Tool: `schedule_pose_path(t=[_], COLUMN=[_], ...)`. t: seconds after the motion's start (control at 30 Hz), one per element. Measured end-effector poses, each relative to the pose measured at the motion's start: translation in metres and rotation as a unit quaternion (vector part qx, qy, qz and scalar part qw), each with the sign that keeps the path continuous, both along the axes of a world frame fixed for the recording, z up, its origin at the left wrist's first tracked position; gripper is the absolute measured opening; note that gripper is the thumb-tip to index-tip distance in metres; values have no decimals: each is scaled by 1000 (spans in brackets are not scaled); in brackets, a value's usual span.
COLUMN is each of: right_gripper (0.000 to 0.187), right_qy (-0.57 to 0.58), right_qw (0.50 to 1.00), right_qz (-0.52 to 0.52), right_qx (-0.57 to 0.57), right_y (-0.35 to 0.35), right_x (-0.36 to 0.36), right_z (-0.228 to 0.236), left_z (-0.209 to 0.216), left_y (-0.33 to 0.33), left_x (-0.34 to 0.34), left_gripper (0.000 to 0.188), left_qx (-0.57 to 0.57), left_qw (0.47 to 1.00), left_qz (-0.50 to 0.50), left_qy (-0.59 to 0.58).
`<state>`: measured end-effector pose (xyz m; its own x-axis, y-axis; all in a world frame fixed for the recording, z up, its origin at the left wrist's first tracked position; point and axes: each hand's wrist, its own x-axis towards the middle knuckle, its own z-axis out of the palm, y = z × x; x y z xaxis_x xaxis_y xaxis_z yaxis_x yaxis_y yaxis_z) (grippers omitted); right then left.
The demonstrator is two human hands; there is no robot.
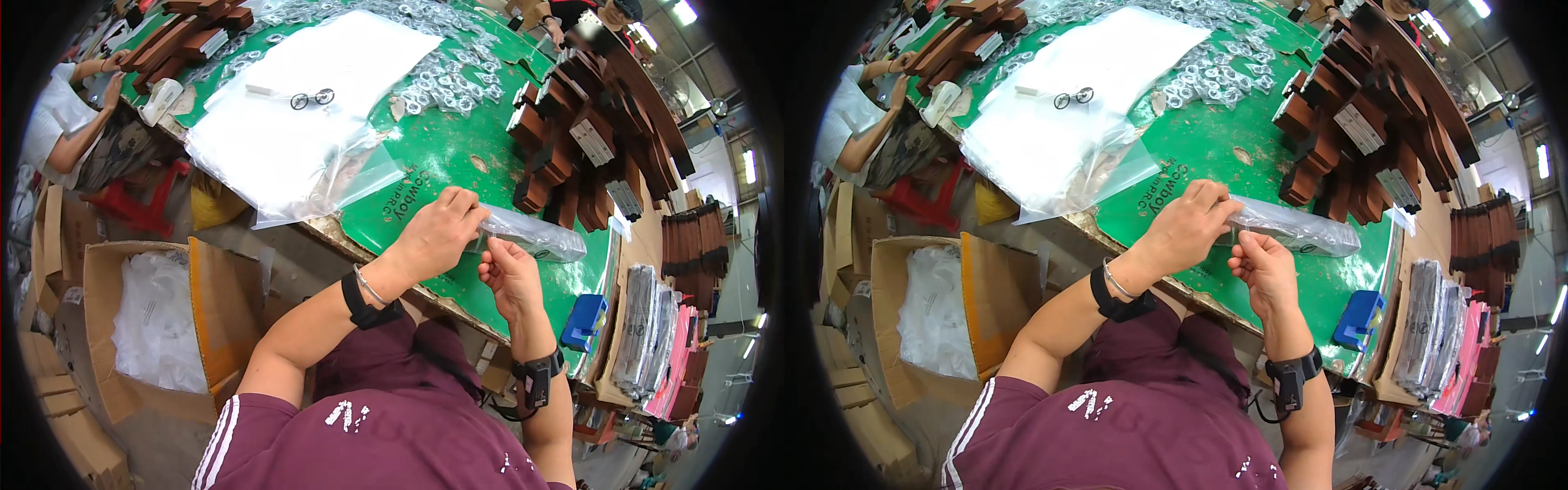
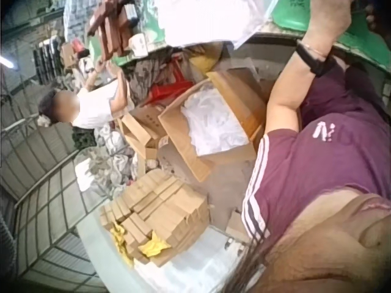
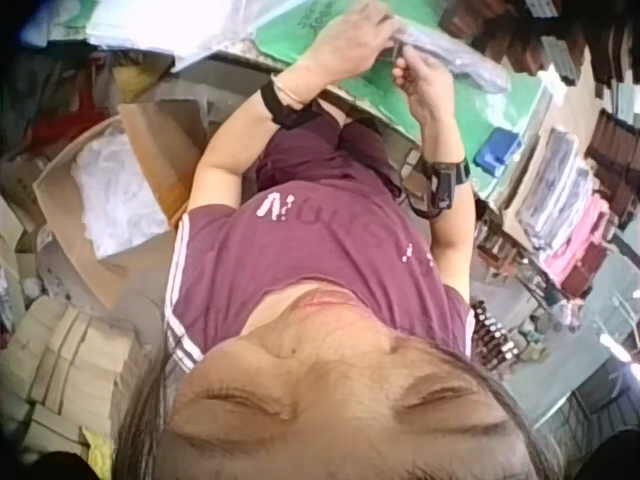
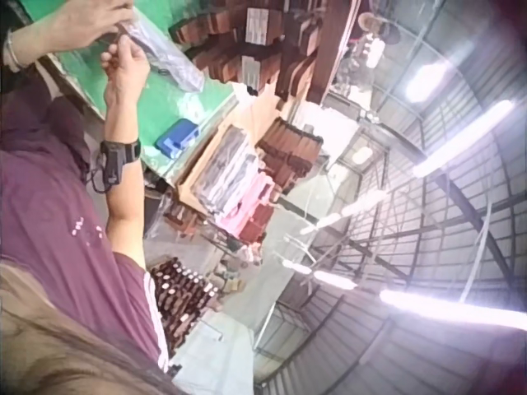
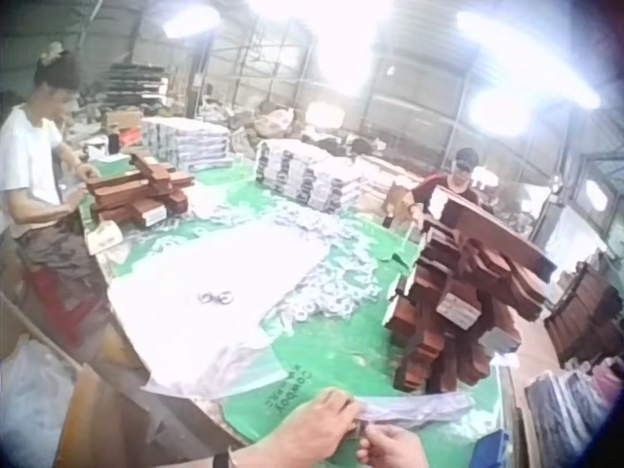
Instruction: Packaging wooden furniture components into plastic bags and sealing them with tape.
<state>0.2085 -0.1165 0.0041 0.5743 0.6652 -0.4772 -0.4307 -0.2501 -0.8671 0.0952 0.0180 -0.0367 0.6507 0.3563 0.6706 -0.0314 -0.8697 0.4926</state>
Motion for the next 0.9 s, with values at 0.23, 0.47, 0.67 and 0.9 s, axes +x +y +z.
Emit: schedule_pose_path(t=[0.23, 0.47, 0.67, 0.9], right_gripper=[22, 27, 38, 34], right_qy=[-4, -188, -327, -442], right_qw=[1000, 980, 940, 861], right_qz=[-4, -51, -21, 73], right_qx=[8, -26, -99, -243], right_y=[2, 27, 12, -20], right_x=[-4, -4, 5, 12], right_z=[-12, -25, -42, -41], left_z=[-2, -2, 1, -3], left_y=[4, 32, 31, 27], left_x=[-1, 18, 12, 10], left_gripper=[37, 20, 22, 25], left_qx=[-7, 3, -28, -8], left_qw=[1000, 997, 998, 999], left_qz=[-10, -63, -36, -51], left_qy=[25, 42, 44, 9])
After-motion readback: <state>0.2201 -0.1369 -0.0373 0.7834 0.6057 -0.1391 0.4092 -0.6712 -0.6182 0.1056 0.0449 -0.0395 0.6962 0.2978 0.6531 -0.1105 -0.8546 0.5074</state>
